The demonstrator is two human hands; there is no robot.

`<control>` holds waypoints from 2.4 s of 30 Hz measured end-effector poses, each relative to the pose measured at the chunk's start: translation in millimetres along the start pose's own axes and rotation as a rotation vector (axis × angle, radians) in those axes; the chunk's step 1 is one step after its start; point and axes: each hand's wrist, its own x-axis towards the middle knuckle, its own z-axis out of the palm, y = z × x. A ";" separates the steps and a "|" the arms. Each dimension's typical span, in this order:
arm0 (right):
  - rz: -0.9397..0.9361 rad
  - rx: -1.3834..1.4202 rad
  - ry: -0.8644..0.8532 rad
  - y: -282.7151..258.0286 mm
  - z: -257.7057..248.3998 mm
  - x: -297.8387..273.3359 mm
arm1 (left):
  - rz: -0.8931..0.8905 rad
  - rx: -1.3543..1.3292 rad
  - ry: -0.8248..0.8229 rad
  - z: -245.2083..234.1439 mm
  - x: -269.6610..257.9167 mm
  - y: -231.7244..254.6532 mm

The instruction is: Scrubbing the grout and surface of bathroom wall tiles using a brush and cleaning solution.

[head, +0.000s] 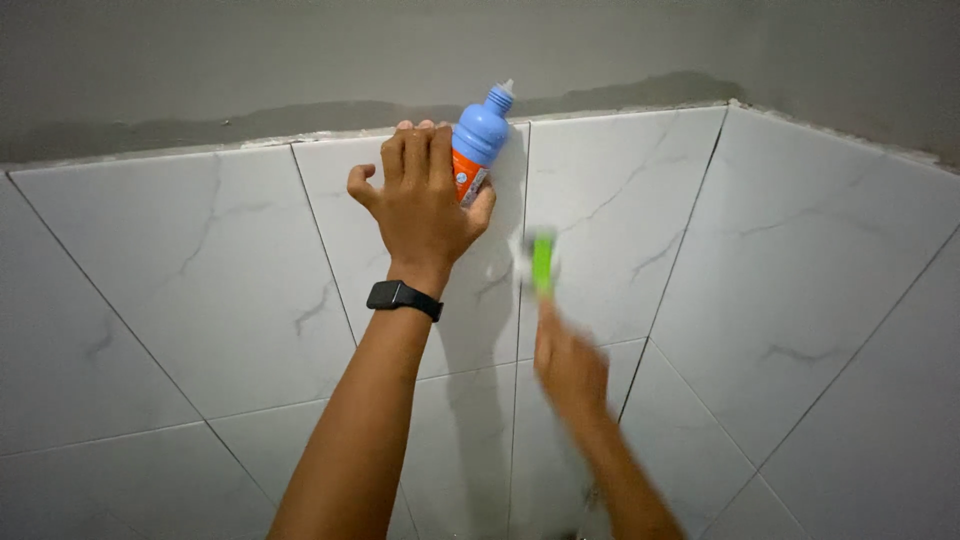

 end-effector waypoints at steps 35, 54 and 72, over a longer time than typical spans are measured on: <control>-0.105 0.249 0.247 -53.4 -121.2 118.6 | -0.023 -0.047 0.014 0.4 1.2 -0.6; -0.024 0.079 0.050 -36.1 -104.5 96.8 | -0.061 -0.103 0.008 5.5 -1.0 -0.1; 0.074 0.155 0.030 10.9 -44.1 32.4 | -0.053 -0.130 0.026 7.9 -2.5 -1.6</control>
